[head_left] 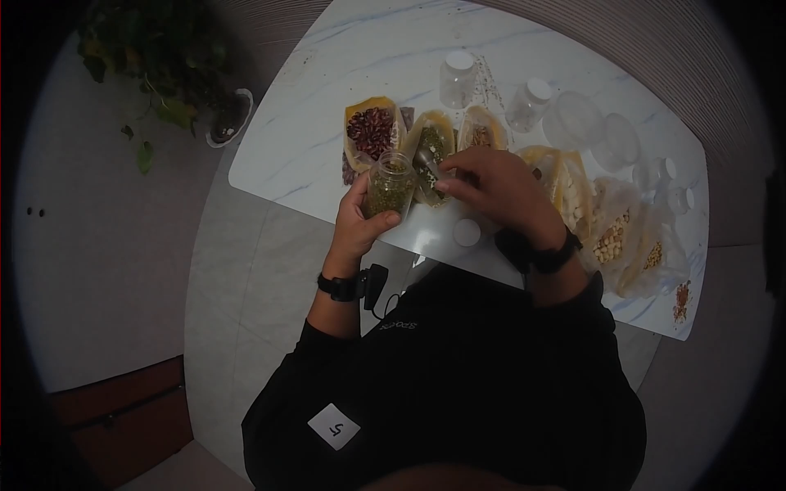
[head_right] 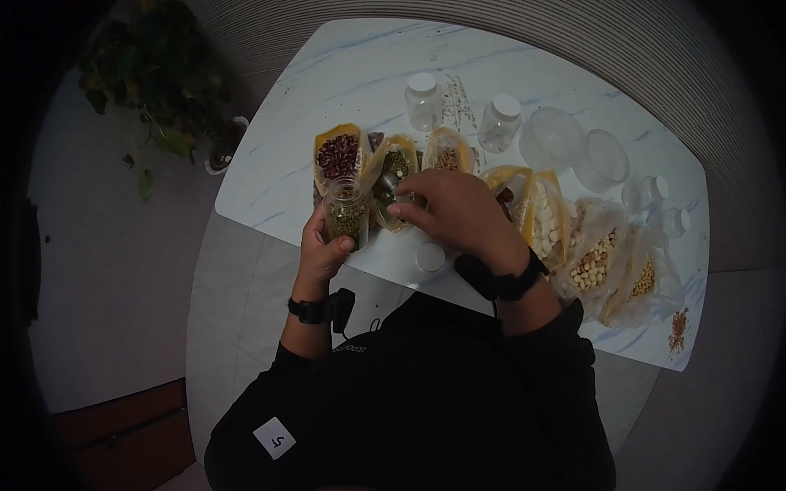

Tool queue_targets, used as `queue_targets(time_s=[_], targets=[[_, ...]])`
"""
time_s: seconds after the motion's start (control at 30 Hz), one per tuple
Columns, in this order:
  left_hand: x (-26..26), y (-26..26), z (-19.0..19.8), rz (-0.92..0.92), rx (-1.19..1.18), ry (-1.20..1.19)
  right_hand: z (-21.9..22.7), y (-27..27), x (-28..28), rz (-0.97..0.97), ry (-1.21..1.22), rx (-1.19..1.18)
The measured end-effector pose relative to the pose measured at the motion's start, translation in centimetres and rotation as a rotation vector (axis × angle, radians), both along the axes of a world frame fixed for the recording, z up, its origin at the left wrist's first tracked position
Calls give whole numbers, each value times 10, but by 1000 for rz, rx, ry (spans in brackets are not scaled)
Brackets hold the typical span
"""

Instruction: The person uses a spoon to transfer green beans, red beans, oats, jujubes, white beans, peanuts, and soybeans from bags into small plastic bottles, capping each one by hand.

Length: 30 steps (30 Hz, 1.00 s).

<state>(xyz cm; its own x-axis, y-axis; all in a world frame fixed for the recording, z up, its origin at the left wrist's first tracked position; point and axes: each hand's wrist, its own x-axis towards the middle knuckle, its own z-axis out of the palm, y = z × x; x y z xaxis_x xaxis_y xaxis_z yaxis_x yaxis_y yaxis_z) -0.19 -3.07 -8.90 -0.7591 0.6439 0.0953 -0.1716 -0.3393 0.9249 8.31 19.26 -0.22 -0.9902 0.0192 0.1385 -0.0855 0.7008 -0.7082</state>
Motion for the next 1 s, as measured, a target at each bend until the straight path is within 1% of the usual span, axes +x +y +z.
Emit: queue_targets(time_s=[0.1,0.2,0.3,0.4,0.47,0.5,0.57,0.7,0.77,0.9,0.97,1.0], targets=[[0,0,-1,-1,4,-2,-2,1,0,9,10,21],[0,0,-1,-2,4,-3,-3,1,1,-25,66,25],[0,0,-1,-1,-6,3,3,1,3,3,67,41],[-1,0,-1,-1,-9,14,13,-3,12,42,31,121],[-1,0,0,0,-5,21,18,-5,18,110,-66,230],[0,0,1,-1,-7,27,18,-7,22,113,-65,232],[0,0,1,-1,-6,34,18,-10,30,166,-126,383],[0,1,1,0,7,23,9,-16,38,184,-202,423],[1,1,2,0,10,25,2,-18,41,172,-118,418],[3,1,3,24,16,29,4,-23,41,154,-167,421],[3,0,3,27,16,34,-1,-25,44,159,-86,411],[3,0,2,28,11,35,-3,-27,45,162,-85,417]])
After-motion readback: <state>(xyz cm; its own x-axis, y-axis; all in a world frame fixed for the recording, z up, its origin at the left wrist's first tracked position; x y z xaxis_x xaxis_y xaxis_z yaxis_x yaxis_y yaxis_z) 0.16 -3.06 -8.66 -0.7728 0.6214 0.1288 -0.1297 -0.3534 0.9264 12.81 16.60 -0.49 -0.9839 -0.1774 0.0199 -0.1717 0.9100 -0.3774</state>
